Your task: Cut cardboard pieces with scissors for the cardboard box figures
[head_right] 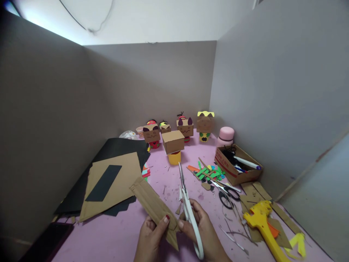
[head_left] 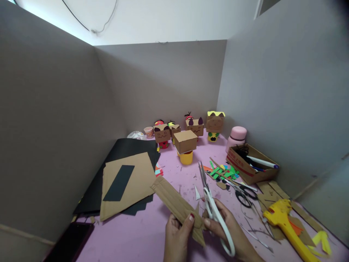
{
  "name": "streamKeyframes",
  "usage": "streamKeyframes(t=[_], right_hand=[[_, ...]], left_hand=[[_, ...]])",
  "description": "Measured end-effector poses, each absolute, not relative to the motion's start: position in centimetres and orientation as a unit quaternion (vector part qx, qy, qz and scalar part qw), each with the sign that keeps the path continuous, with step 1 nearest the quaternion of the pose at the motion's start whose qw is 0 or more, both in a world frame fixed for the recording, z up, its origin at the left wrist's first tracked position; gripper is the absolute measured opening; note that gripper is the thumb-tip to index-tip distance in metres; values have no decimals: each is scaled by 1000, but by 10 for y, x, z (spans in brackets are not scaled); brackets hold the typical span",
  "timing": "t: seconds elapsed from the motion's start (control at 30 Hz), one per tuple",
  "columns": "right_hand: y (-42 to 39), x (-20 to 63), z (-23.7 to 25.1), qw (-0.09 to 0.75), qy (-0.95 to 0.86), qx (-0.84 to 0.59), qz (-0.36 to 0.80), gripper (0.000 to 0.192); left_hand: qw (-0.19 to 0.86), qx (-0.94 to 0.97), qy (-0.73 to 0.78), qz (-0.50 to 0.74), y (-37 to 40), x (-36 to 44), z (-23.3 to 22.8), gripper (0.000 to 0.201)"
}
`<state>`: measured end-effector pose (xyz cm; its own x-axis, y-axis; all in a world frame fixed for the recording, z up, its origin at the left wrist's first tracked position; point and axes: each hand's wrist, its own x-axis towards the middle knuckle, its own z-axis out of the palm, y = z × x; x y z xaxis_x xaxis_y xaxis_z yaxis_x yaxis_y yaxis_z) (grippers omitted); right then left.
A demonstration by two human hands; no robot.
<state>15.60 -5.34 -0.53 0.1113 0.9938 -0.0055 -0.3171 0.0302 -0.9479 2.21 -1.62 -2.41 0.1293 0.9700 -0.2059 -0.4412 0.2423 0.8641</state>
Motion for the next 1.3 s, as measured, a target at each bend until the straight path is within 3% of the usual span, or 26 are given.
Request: streamKeyframes(t=[0.27,0.83,1.07,1.3], right_hand=[[-54,156,-9,550,-440,-469,533,49],[-56,160,-1,535,-471,-470,521,50],[-52,157,-12,606,-375,-492,501,57],[-48,135,-33,676,-379,-403,487,59]], left_hand=[[694,337,402,493,-21,25,-23,32],[757,425,343,358,-6,5,-8,31],[707,325,395,490,-6,9,-3,35],[606,226,406,646,5,9,34,43]])
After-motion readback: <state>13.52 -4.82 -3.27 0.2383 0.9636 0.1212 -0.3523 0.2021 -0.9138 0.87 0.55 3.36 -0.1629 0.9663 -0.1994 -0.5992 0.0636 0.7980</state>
